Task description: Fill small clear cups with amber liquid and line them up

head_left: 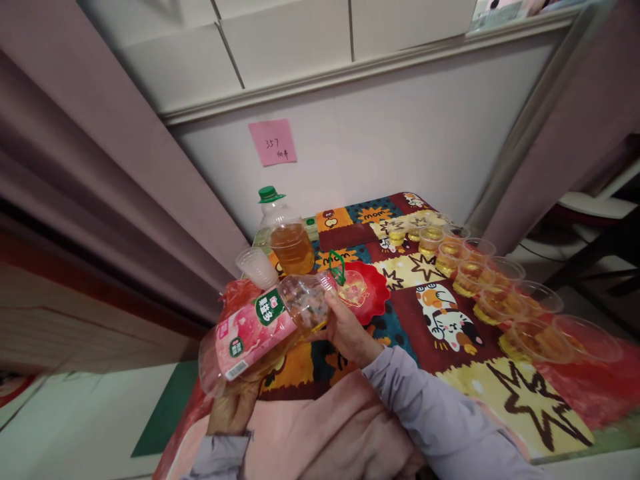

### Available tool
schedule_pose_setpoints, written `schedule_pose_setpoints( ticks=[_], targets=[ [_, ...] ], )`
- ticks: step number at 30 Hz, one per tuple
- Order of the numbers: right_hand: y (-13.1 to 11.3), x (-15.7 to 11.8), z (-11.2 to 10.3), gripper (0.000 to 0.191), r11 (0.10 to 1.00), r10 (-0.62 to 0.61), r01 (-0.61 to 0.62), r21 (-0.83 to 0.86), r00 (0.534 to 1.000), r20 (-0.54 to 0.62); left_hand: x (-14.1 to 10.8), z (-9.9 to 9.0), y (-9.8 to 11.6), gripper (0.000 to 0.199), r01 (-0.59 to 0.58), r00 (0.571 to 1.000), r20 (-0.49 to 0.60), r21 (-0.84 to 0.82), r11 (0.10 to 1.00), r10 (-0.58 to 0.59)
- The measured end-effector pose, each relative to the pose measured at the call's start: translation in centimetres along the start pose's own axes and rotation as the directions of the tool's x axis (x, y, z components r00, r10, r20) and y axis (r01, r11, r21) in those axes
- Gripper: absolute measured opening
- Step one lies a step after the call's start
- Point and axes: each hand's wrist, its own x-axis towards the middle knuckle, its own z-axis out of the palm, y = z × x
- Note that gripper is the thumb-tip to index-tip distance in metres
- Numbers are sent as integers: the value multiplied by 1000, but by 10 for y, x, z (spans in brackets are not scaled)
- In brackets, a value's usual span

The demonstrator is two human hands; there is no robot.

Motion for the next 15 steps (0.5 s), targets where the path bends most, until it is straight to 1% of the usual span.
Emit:
schedule_pose_setpoints(
  ticks=[4,7,9,13,15],
  targets=[
    [-1,0,0,60,1000,11,-11,5,1000,-11,-3,5,-6,53,-28,997,-79,-33,999,25],
    [-1,1,0,61,1000,14,-14,10,1000,-12,-1,5,-9,46,-70,994,-92,-41,997,66],
    [-1,1,-1,62,1000,11,-11,15,1000,-13,0,2,-8,50,-67,994,-88,-32,997,64],
    [1,3,-3,60,1000,15,-14,27,999,-31,3,-3,-5,64,-20,998,-64,1,1000,20],
    [1,3,-3,57,999,15,-14,40,999,-31,4,-3,-6,62,-42,996,-77,-1,999,42]
  ],
)
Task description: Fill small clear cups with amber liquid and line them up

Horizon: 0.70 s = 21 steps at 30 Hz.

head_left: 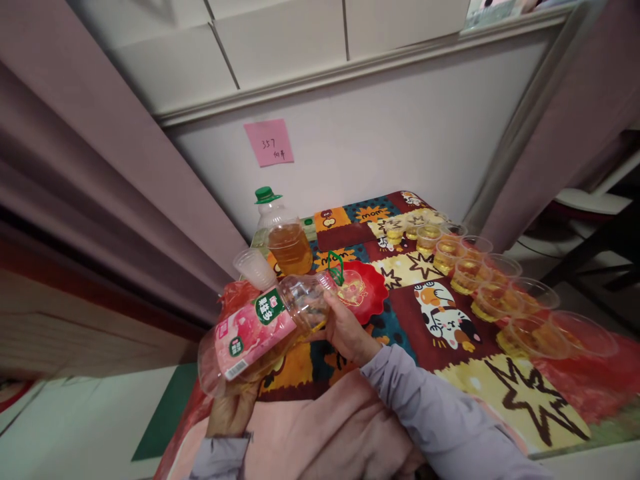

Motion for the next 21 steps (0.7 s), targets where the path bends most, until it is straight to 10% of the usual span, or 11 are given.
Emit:
schedule_pose_setpoints(
  ticks=[11,16,21],
  targets=[
    [0,1,1,50,1000,19,-18,22,1000,-12,-6,2,-6,62,21,999,-43,11,1000,-20],
    [2,2,1,53,999,33,-32,35,999,-34,7,-19,-8,58,76,984,170,-153,985,-49],
    [0,2,1,49,997,47,-45,57,998,-34,19,-31,-6,50,198,867,497,-320,927,-14]
  ],
)
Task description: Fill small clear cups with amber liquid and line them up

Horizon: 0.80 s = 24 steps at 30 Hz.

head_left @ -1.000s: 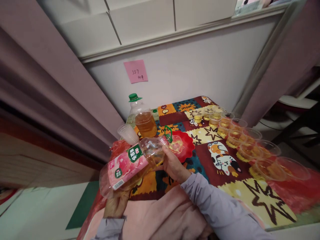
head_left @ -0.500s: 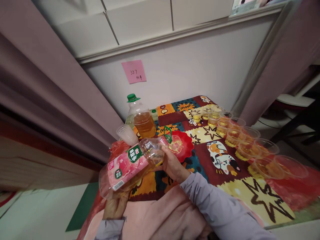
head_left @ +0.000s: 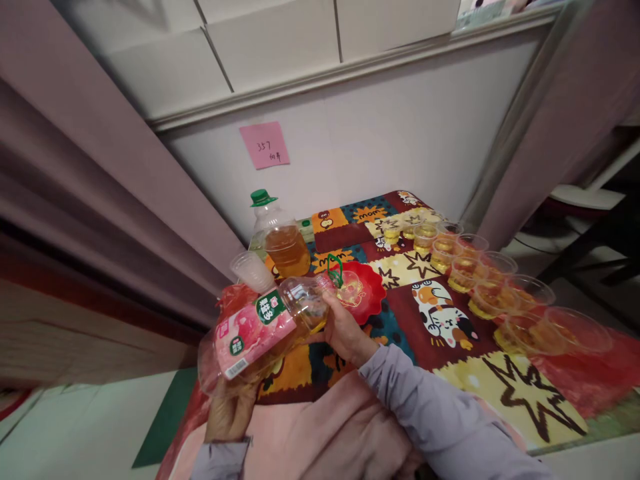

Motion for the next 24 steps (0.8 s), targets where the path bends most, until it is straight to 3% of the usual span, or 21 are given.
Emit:
schedule_pose_setpoints(
  ticks=[3,6,11,17,24],
  targets=[
    [-1,0,0,45,1000,15,-15,11,1000,5,1,8,-1,60,66,983,177,-146,987,-39],
    [-1,0,0,45,1000,12,-12,12,1000,7,1,16,-4,64,73,977,212,-189,979,-31],
    [0,1,-1,48,1000,14,-14,-2,1000,-2,1,14,-6,61,-39,998,47,-172,984,48],
    [0,1,0,46,1000,13,-13,12,1000,-23,0,14,-8,49,-58,987,-149,-33,998,53],
    [-2,0,2,46,1000,14,-14,-5,1000,-21,-2,1,-2,55,-11,981,-194,44,999,20]
  ],
)
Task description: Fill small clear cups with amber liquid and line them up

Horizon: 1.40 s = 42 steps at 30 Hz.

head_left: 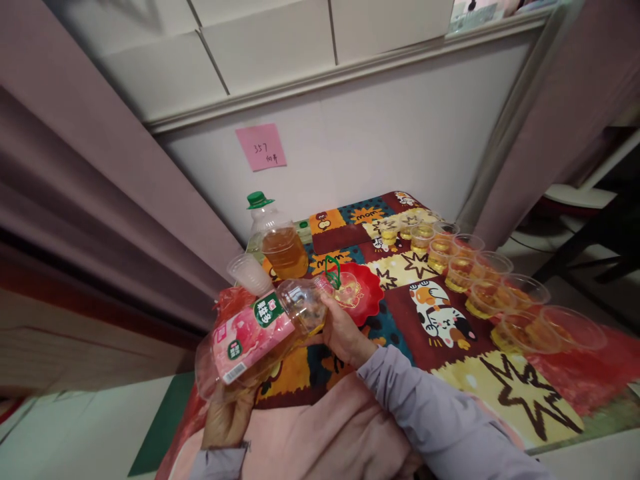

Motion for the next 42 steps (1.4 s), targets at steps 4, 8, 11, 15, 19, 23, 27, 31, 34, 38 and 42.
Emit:
schedule_pose_setpoints(
  ticks=[4,8,11,15,19,23,27,31,34,38,42],
  targets=[
    [0,0,-1,47,1000,3,-3,-6,1000,-5,-1,0,-1,60,-22,998,-54,35,999,24],
    [0,0,-1,49,1000,11,-11,-18,1000,4,-2,6,-1,62,-1,997,-83,40,999,4],
    [0,1,-2,49,1000,5,-4,-13,1000,12,-1,6,0,59,19,996,-93,22,1000,-17],
    [0,2,-2,47,1000,19,-19,5,1000,-8,-1,0,0,60,-24,995,-93,-47,999,19],
    [0,2,-2,48,999,37,-37,8,999,-14,0,-3,0,57,16,998,67,-105,994,-9],
    [-1,2,-3,47,1000,25,-25,1,1000,-11,0,3,-1,58,42,968,253,-157,987,-1],
    [-1,1,-2,43,999,32,-32,13,999,-23,1,7,-4,59,24,973,228,-176,984,17],
    [-2,-1,0,44,999,31,-31,18,999,-22,0,7,-5,70,-43,995,80,-108,993,51],
    [-2,-2,1,44,999,27,-26,21,999,-25,-1,11,-4,69,-42,999,12,-57,998,43],
    [-2,-1,1,43,999,34,-33,26,999,-39,-5,24,-5,70,-98,977,-186,51,994,106],
    [-3,-1,0,45,999,48,-48,24,998,-32,-6,30,-7,68,-93,962,-250,87,992,113]
  ],
)
